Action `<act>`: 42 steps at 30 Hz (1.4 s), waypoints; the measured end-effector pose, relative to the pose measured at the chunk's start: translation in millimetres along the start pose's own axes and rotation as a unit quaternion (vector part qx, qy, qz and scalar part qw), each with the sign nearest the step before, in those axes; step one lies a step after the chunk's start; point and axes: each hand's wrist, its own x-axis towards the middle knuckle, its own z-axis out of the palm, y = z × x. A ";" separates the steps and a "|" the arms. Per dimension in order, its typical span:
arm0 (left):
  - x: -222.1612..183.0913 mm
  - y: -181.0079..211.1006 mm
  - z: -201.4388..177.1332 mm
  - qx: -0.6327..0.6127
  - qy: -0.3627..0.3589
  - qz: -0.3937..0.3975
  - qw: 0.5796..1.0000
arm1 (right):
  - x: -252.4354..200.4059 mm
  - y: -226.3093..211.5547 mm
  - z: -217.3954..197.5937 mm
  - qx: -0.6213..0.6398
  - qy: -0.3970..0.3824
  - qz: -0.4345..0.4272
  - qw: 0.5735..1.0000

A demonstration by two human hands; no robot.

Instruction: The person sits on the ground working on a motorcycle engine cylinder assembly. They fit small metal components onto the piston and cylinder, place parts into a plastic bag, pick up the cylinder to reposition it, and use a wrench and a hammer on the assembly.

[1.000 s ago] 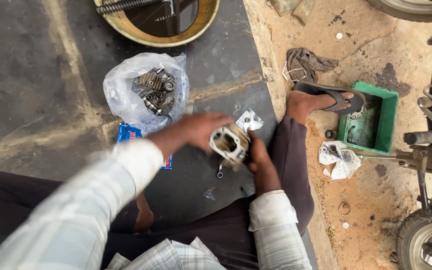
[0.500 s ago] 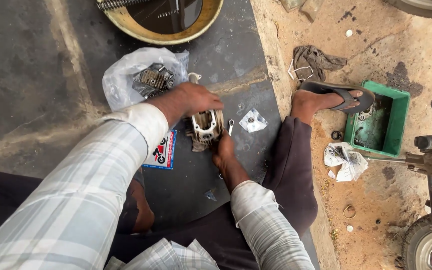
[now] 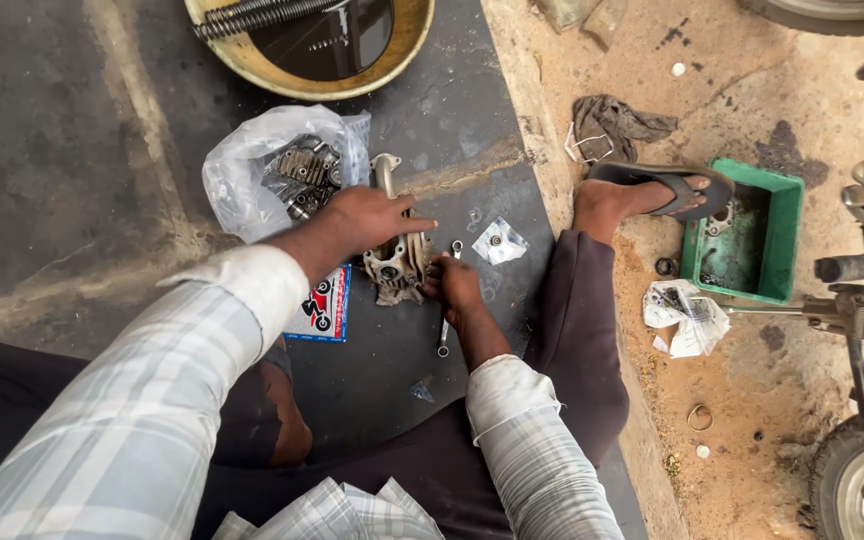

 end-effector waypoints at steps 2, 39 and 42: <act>-9.0 4.5 0.4 0.004 0.016 -0.005 1.000 | -0.7 -4.3 -10.3 -0.001 -0.011 0.001 1.000; 17.1 13.6 47.3 0.086 0.201 0.031 0.975 | -189.4 -179.2 -77.9 -0.639 0.136 -0.215 0.726; 22.9 4.5 46.9 0.034 0.188 0.038 0.981 | -76.6 -106.6 -65.3 -0.575 0.105 -0.255 0.770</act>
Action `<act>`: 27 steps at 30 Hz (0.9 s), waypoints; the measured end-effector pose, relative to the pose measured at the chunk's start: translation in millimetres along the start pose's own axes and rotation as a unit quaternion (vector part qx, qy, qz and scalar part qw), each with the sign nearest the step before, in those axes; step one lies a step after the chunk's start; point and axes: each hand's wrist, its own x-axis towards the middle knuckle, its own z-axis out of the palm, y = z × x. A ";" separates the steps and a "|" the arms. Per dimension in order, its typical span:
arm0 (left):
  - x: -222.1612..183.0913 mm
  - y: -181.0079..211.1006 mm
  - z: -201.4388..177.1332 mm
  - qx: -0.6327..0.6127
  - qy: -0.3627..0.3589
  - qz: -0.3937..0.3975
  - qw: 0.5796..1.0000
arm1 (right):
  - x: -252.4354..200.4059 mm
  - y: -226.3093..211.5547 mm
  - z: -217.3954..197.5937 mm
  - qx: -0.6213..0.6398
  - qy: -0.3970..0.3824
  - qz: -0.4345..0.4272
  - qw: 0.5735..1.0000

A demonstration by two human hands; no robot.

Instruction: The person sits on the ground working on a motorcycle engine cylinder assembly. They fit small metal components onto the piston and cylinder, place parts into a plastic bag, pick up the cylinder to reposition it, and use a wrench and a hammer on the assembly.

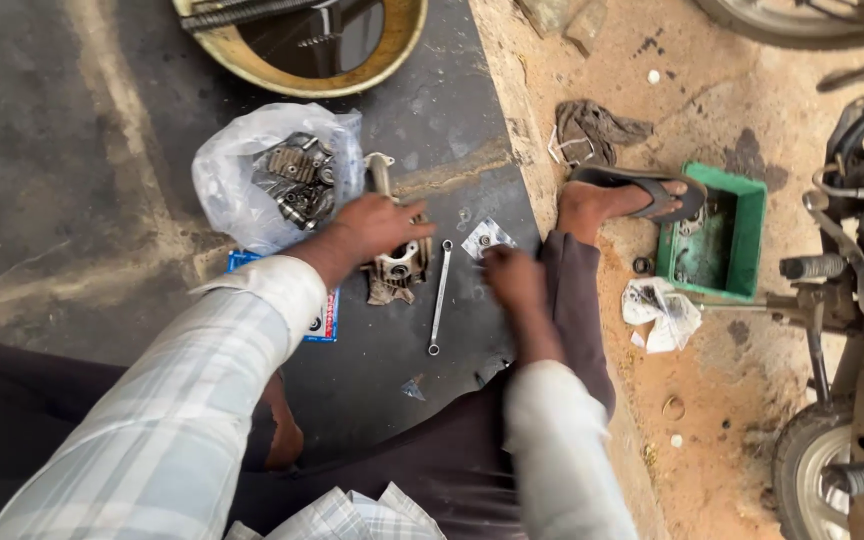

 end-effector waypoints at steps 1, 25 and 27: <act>1.6 -8.2 -2.0 -0.055 -0.021 -0.011 0.998 | 25.2 12.1 48.5 0.022 -0.032 -0.006 0.999; -17.5 -67.6 -37.1 -0.255 0.037 -0.045 0.965 | 3.6 -83.1 70.8 0.808 -0.232 0.137 0.524; -18.8 -65.2 -44.8 -0.265 0.024 -0.057 0.962 | 12.0 -78.1 83.8 0.831 -0.243 0.138 0.482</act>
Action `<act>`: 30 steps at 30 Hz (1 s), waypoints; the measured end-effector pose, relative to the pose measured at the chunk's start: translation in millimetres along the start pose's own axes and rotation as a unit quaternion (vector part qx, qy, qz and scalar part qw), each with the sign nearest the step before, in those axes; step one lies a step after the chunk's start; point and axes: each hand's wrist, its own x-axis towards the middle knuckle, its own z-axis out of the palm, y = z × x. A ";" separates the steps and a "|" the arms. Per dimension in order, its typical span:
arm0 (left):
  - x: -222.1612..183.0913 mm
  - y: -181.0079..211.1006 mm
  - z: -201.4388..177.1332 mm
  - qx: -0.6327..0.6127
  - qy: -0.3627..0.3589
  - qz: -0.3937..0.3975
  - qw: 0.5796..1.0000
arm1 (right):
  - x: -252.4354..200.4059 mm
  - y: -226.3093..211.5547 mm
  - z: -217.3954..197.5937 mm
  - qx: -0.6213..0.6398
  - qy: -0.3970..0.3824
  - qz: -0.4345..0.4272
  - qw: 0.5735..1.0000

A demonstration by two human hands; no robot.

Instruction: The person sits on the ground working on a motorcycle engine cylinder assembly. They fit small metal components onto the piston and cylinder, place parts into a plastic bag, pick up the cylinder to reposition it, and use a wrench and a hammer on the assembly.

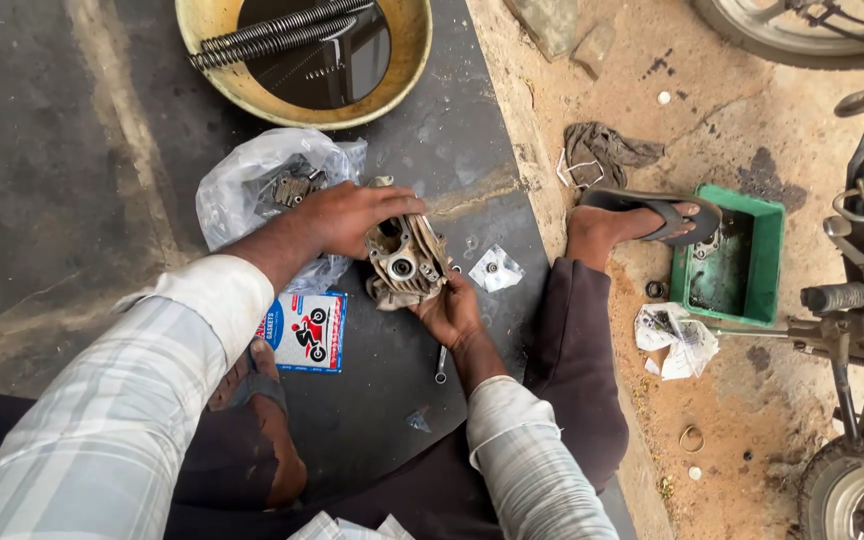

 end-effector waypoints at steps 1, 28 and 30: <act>-0.7 2.6 -1.4 -0.011 -0.014 -0.015 1.000 | 5.7 2.3 -6.6 0.048 -0.015 0.010 0.999; -3.1 24.6 -3.9 0.060 -0.097 -0.061 0.992 | 54.6 13.5 -83.0 -0.210 0.123 -0.006 0.970; -3.7 25.8 2.5 0.088 -0.106 -0.046 0.989 | 42.8 7.2 -59.1 -0.191 0.134 0.032 0.972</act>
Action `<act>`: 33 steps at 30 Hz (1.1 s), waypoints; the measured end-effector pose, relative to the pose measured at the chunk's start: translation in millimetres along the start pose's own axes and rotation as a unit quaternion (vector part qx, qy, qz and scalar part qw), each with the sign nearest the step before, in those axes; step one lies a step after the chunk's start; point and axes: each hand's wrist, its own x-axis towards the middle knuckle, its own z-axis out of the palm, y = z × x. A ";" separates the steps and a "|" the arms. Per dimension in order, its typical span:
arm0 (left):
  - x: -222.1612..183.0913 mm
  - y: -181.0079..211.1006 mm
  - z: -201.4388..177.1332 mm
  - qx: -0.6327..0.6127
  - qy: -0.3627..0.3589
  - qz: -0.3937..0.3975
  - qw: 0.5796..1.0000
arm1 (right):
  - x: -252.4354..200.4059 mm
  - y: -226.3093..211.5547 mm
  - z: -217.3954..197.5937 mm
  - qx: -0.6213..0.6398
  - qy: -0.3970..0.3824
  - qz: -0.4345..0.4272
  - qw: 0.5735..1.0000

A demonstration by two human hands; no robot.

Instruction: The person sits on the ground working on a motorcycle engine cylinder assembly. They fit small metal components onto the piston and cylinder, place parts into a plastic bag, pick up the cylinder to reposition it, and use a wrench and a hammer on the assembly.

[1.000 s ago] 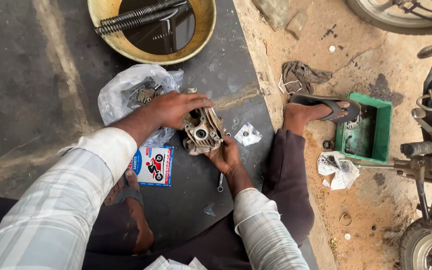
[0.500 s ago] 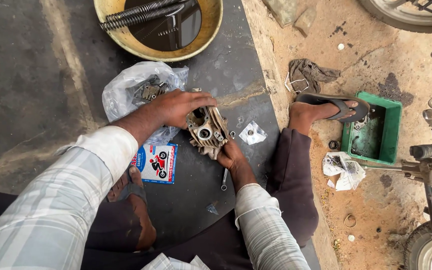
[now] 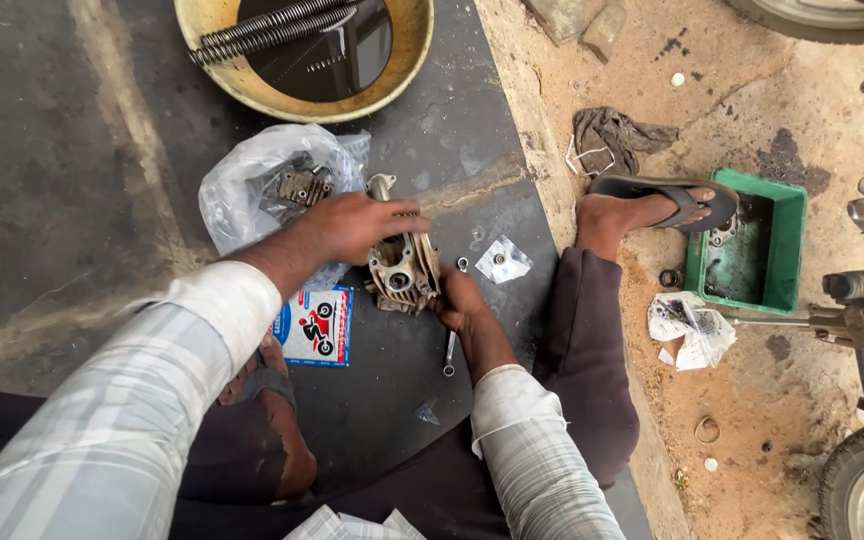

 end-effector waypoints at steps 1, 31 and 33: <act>0.4 2.2 5.0 0.028 -0.006 0.013 1.000 | -10.4 -5.2 6.2 0.013 0.005 0.042 0.999; 40.7 13.9 69.1 0.112 0.104 0.022 0.988 | -150.1 -14.5 92.2 -0.616 0.156 -0.414 0.652; 36.9 19.8 59.6 0.108 0.092 0.017 0.990 | -144.9 -11.3 87.6 -0.624 0.170 -0.416 0.640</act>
